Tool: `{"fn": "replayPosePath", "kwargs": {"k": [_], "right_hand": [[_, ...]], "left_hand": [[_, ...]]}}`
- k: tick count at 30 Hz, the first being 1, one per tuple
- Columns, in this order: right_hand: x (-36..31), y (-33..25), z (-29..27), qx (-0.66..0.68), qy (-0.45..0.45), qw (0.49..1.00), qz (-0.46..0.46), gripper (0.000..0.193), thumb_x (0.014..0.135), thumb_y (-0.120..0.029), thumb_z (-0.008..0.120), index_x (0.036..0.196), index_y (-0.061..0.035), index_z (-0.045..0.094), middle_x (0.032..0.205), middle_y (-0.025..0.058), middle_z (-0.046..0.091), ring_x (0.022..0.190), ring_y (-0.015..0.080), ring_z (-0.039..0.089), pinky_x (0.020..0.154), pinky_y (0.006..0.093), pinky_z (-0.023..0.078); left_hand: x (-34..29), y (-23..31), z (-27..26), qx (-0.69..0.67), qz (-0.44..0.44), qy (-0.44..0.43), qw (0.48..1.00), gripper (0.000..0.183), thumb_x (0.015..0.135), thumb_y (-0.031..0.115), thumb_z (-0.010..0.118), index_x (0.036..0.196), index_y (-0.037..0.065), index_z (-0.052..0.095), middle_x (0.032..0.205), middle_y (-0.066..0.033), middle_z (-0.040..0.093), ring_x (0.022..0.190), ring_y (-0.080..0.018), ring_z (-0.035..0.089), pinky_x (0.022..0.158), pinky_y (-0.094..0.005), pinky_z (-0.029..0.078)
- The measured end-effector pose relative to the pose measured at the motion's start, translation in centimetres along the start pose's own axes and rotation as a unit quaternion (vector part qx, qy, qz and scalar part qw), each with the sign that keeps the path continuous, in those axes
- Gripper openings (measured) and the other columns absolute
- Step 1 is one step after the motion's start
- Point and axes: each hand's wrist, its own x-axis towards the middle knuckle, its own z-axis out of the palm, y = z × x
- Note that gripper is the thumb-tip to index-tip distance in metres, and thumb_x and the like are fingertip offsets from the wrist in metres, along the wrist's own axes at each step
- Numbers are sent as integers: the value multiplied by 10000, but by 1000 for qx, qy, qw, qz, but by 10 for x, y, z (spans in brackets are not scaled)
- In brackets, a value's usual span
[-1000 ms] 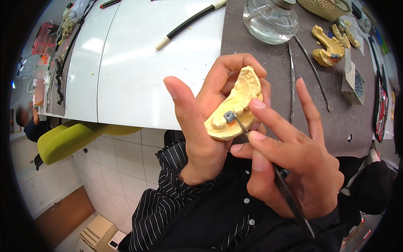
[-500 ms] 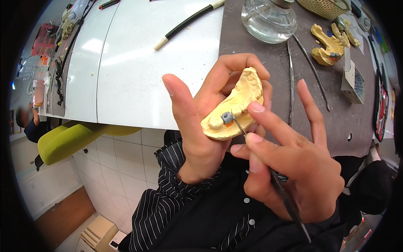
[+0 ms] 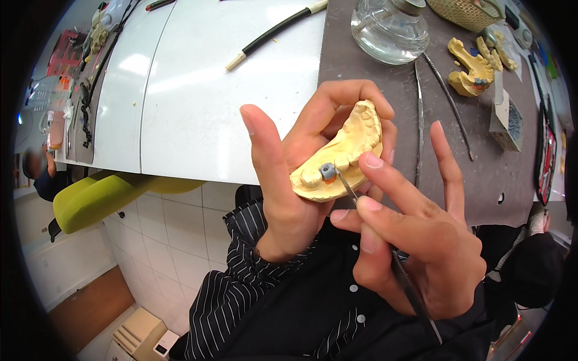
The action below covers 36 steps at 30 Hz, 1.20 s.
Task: The person holds a yellow dental cast and uses a metal probe to apply and smooth a gray material into a specific tooth socket. They repeatedly dip the tool into a glass jar of liquid and continue shaping the material on the cast.
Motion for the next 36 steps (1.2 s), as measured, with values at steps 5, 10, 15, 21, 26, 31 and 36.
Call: {"fn": "replayPosePath", "kwargs": {"k": [5,10,15,21,26,31,36], "right_hand": [[8,-8,-3,-29,-16,999,-5,205,763,-1,588,955,-36,525,957,204,634,833,256,663,992,626,208],[18,-26,-9,-91,-90,990,62,154,766,-12,598,910,-29,546,953,206,635,851,257,659,989,626,214],[8,-9,-3,-32,-9,999,3,183,761,-3,595,931,-32,534,954,208,634,857,264,657,987,628,215],[2,-1,0,-4,-1,1000,-30,218,756,9,592,957,-35,520,954,210,633,864,272,655,985,630,217],[1,-3,-1,-6,-3,1000,-18,228,748,19,588,959,-37,521,966,212,629,863,278,654,984,630,219],[5,-10,-3,-22,-19,1000,3,210,745,17,593,940,-35,536,961,213,630,862,281,654,980,630,229],[-3,-5,12,36,71,997,11,204,751,20,581,941,-35,532,898,203,643,873,288,650,969,641,236]], "left_hand": [[0,1,0,-12,-2,-4,1000,951,749,777,16,1082,-13,429,798,-100,499,661,-107,462,571,-207,402],[-1,5,1,-16,-7,0,1000,953,748,779,21,1081,-16,428,805,-102,496,679,-112,465,583,-209,403],[2,12,12,-84,-14,-1,996,958,750,778,28,1082,-27,428,830,-106,490,722,-127,473,615,-220,410],[-1,5,8,-36,-22,42,998,943,755,776,49,1065,-26,435,818,-103,485,708,-125,467,599,-217,405],[1,-1,6,-29,9,37,999,926,759,774,64,1045,-23,437,792,-101,484,674,-115,456,563,-203,395],[2,-3,13,0,22,76,997,891,771,766,105,1016,-26,433,745,-105,476,624,-104,441,490,-178,361],[-1,-2,0,-26,13,-20,999,961,750,776,24,1087,-30,424,854,-96,493,738,-129,475,628,-224,408]]}}
